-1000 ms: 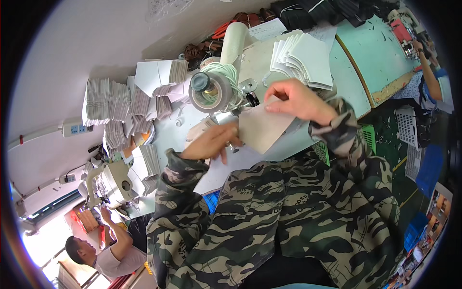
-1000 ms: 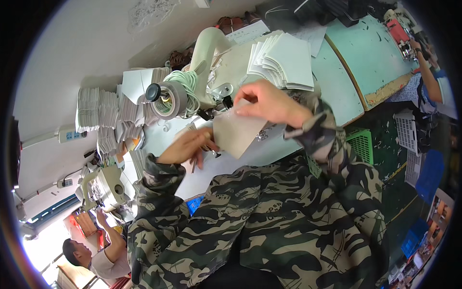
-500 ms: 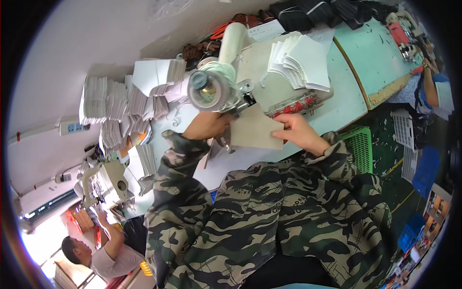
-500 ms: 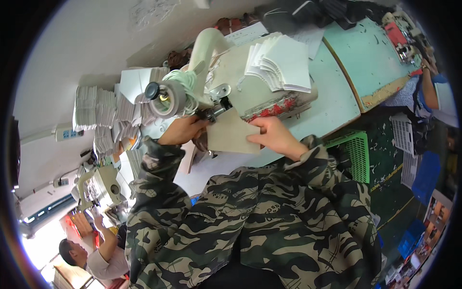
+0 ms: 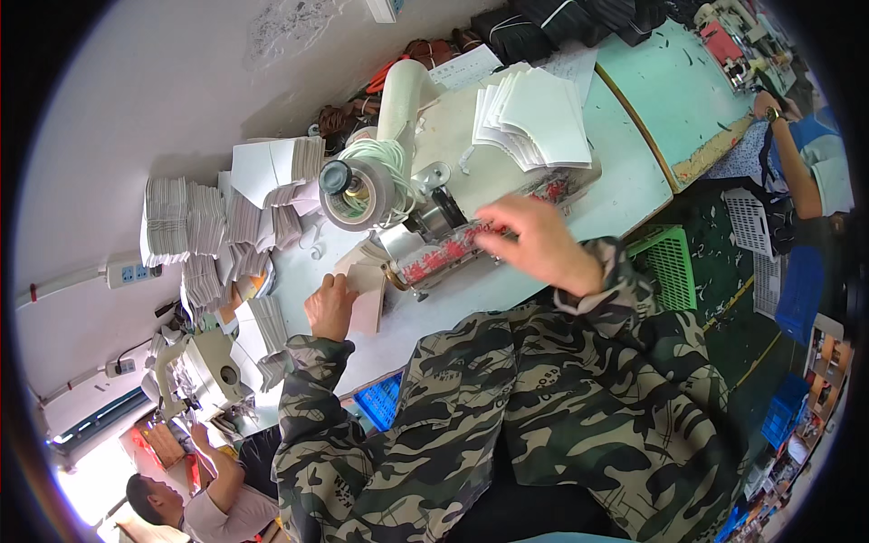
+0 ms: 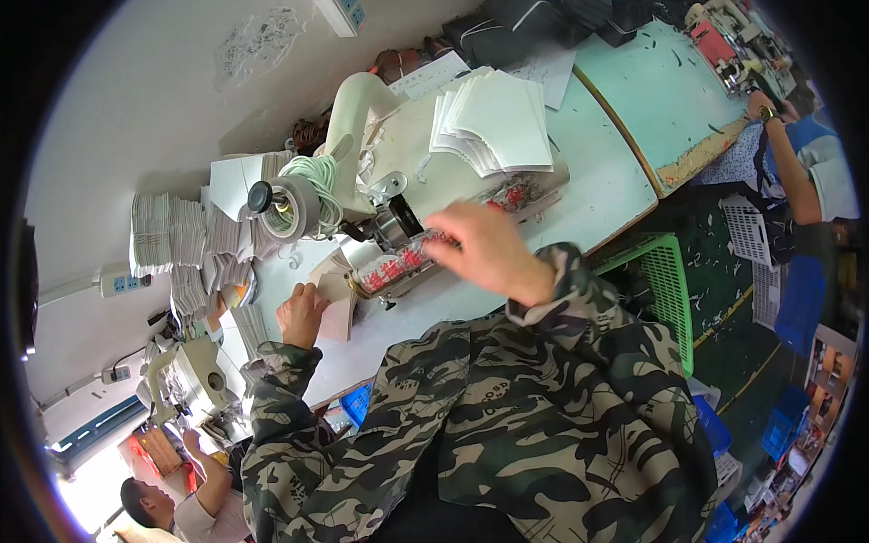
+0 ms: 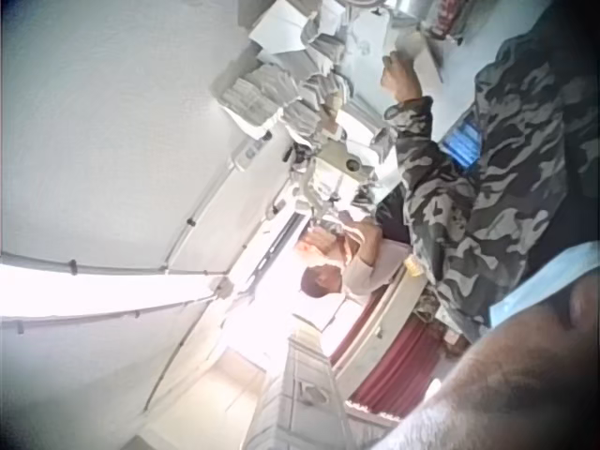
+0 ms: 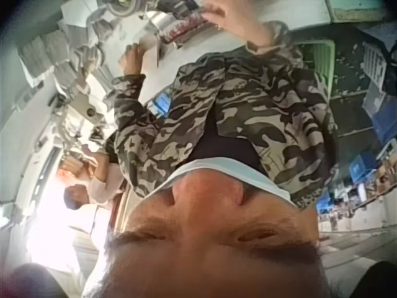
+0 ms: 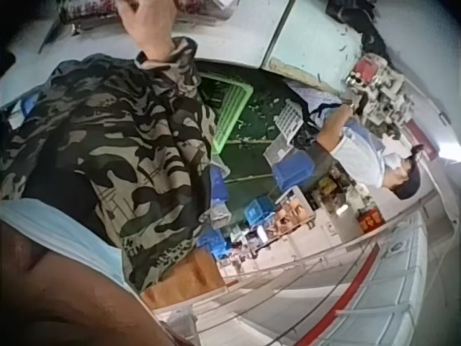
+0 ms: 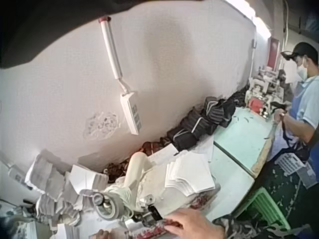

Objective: The person pairs and aligns cut fabric pieces by hand, then feeds the pieces one by one through a tabletop edge-finishing machine.

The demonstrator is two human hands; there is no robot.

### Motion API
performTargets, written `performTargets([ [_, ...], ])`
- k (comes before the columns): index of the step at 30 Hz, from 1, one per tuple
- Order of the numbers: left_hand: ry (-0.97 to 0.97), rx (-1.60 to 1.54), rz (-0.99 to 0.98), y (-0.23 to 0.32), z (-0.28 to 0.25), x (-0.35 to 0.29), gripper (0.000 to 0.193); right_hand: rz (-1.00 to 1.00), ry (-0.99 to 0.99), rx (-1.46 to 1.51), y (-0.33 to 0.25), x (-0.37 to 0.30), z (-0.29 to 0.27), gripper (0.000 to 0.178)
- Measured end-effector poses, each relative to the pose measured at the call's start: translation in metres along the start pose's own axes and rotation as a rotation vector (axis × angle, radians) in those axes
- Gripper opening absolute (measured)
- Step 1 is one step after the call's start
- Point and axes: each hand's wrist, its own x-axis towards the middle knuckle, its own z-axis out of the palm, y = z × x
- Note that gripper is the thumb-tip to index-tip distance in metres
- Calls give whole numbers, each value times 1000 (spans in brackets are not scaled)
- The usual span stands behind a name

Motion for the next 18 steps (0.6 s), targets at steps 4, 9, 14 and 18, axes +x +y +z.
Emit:
performTargets([
  [4,55,-161,107,-13,-12,-5,20,44,-244,235,-5,-12,28,30],
  [9,-741,-1034,225,23,-106,24,15,167,-389,418,-17,-11,29,32],
  [14,-609,-834,308,47,-88,67,25,426,-579,618,-18,1,63,26],
  [18,-544,-805,176,42,-101,76,26,25,-430,100,-12,12,50,19],
])
